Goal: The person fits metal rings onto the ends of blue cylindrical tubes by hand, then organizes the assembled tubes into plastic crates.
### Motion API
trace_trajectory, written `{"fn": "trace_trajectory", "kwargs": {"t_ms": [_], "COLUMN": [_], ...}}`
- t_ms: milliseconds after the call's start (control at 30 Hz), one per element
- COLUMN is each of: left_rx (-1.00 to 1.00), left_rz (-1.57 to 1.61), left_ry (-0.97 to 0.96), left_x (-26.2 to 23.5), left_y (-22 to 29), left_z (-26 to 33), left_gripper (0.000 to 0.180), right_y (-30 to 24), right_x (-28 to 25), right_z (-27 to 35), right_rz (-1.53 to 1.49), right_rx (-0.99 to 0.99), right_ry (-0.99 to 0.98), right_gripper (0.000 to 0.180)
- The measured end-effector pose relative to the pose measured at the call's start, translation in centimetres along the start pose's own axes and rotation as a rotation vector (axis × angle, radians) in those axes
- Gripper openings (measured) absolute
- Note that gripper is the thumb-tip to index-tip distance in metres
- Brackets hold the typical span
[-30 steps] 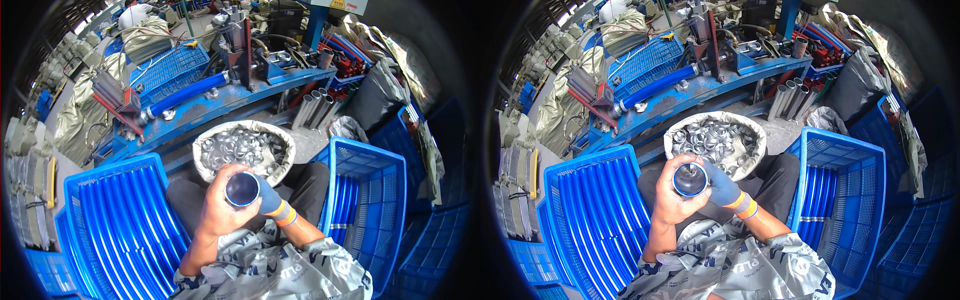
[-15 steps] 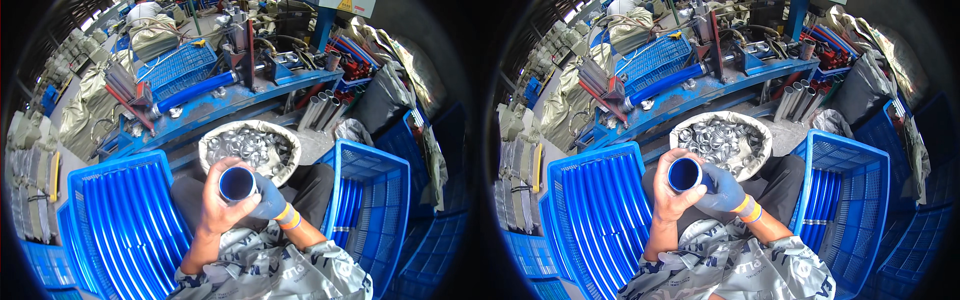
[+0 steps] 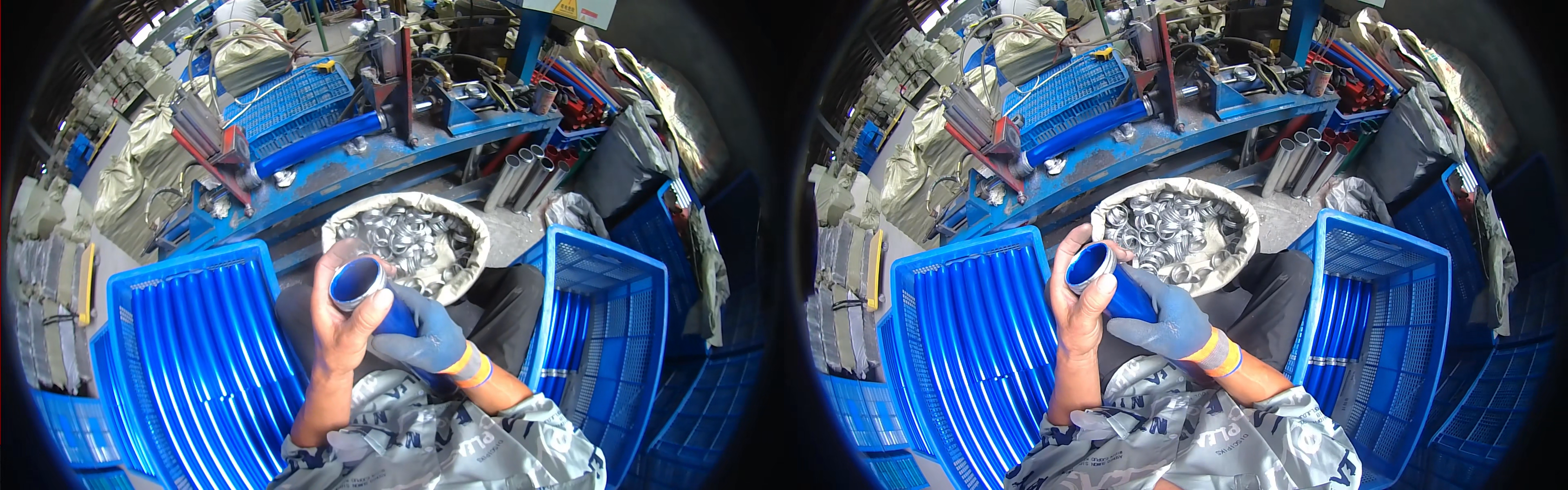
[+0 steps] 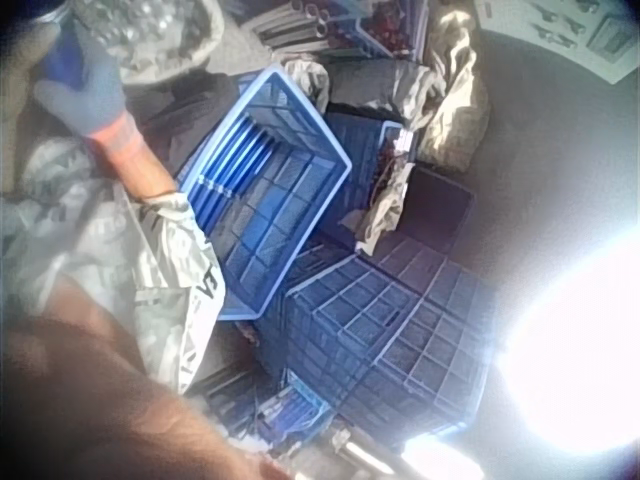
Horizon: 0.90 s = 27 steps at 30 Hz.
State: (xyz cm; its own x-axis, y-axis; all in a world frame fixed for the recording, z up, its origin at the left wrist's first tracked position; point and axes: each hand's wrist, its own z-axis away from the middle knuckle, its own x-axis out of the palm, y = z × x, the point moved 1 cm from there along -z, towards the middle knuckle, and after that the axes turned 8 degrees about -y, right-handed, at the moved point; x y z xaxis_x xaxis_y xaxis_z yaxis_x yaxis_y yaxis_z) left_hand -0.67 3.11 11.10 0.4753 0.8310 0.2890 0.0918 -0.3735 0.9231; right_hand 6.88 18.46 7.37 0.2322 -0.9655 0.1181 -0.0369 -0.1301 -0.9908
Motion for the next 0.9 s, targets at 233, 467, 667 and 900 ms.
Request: {"fn": "trace_trajectory", "kwargs": {"t_ms": [233,467,667,900], "left_rx": [0.099,0.577,0.08,0.222], "left_rz": [-0.127,-0.662,-0.438,-0.271], "left_ry": [0.028,-0.605,-0.498,0.031], "left_x": [0.4,4.4,-0.2,-2.3], "left_y": [0.8,1.7,-0.7,-0.8], "left_z": [0.2,1.3,3.6,0.3], "left_gripper": [0.097,0.073,0.09,0.091], "right_y": [3.2,8.5,9.3,7.1], "right_x": [-1.3,-3.7,-6.4,-3.0], "right_z": [-1.9,-3.3,-2.4,-1.4], "right_rz": [0.157,-0.985,-0.587,-0.124], "right_rx": [-0.153,0.111,0.107,0.028], "right_ry": [0.044,0.205,-0.025,-0.128], "right_gripper": [0.098,0.097,0.077,0.092]}}
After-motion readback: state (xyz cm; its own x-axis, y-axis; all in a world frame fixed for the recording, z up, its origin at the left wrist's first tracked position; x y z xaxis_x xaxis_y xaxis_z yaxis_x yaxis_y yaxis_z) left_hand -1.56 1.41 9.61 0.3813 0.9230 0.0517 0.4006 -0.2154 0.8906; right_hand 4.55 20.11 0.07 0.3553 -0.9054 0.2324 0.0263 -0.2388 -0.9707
